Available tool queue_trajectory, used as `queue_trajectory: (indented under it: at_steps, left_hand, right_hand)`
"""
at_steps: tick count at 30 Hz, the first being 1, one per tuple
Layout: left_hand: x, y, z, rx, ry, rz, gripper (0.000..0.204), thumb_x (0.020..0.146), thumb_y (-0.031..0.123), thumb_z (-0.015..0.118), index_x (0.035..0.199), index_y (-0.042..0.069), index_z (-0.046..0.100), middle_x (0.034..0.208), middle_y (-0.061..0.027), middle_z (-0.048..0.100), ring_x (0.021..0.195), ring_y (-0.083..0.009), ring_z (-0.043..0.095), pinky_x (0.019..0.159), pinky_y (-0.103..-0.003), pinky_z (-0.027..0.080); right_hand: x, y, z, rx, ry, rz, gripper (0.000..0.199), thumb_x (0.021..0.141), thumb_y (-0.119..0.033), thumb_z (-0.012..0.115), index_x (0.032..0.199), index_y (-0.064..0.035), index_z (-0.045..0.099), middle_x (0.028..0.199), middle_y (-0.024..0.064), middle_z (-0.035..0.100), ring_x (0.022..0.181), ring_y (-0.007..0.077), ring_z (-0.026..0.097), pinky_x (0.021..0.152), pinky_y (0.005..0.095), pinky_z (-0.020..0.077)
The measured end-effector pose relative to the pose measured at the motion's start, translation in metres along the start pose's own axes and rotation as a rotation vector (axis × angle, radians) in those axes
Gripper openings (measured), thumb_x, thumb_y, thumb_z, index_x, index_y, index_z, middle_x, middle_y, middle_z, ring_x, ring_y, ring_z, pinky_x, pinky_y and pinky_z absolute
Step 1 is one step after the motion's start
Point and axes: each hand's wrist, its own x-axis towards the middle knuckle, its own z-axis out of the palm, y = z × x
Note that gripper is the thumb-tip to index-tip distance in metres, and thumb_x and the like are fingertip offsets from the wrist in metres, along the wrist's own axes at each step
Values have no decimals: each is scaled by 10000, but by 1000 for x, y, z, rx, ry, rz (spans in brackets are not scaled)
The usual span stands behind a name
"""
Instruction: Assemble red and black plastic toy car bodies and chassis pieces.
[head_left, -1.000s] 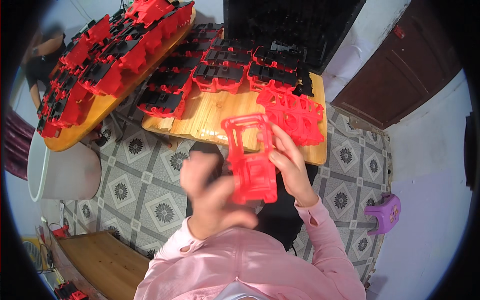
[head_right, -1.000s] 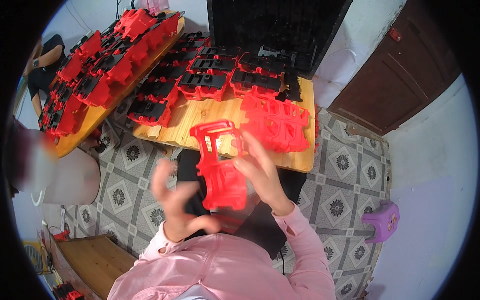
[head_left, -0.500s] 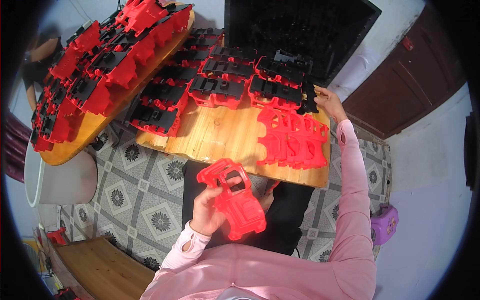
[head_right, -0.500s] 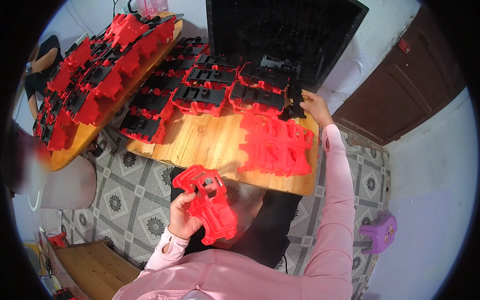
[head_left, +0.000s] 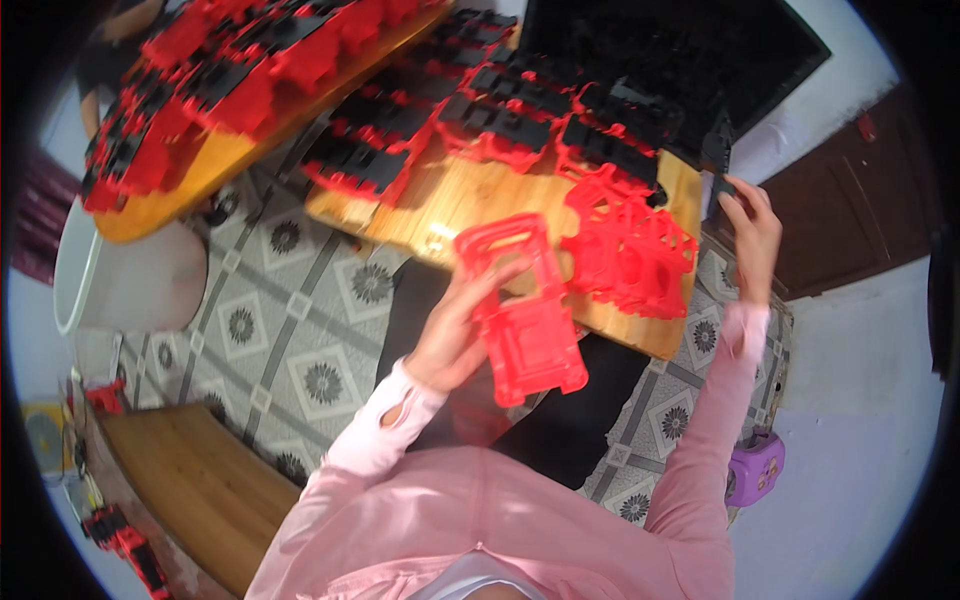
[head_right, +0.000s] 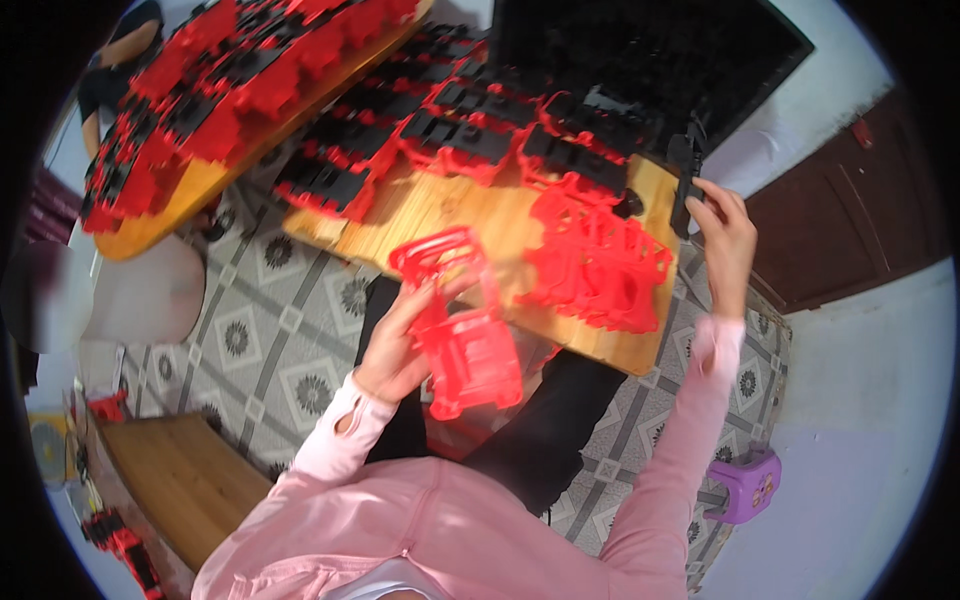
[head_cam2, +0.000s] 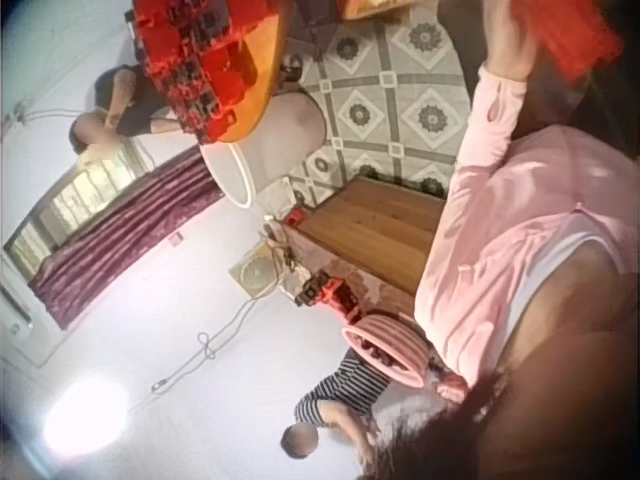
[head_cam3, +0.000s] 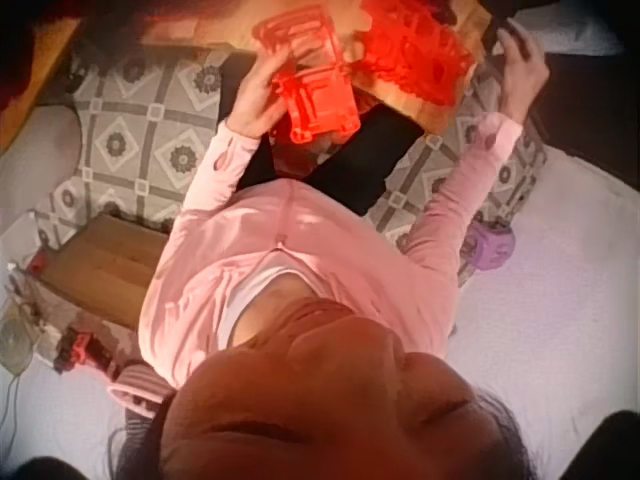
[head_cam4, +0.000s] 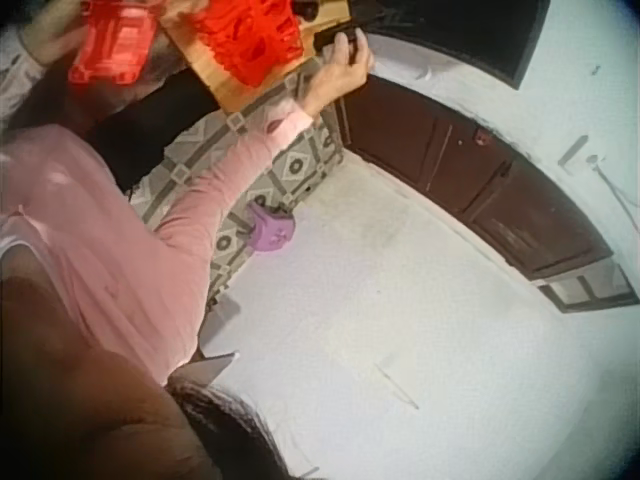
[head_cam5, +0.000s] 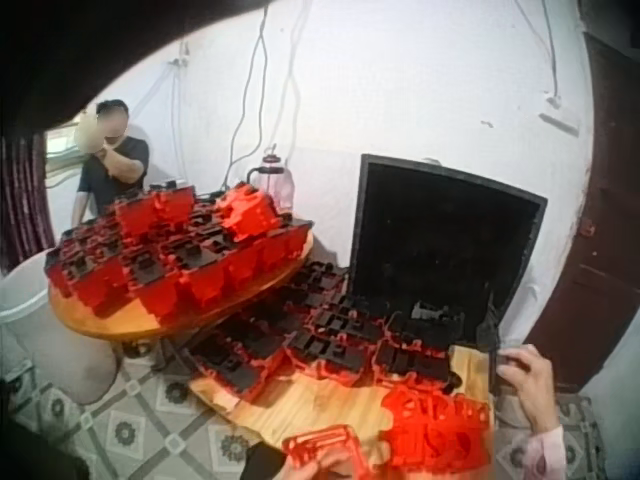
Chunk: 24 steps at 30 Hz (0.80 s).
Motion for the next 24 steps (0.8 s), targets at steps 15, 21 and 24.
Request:
queue_trajectory:
  at_steps: [15,21,24]
  left_hand:
    - [-11,-9,3,272,-94,174,702,970,327,580,1505,143,165,1343,-103,465,1130,-210,528,958,-353,462]
    - [-22,-2,13,261,-102,159,733,966,372,573,1513,139,144,1378,-130,437,1192,-220,491,1006,-385,429]
    - [-21,-1,9,147,-114,106,788,949,440,572,1519,139,120,1400,-139,415,1219,-239,484,1029,-406,411]
  right_hand:
    - [-175,-187,49,-179,-294,-469,419,644,28,781,1042,-14,660,917,97,562,790,251,576,647,347,484]
    - [-182,-192,50,-197,-285,-510,403,656,32,773,1037,-10,651,899,94,548,775,246,567,636,352,478]
    - [-185,-194,54,-241,-271,-537,401,656,14,773,1036,-3,648,897,94,546,764,241,561,634,346,476]
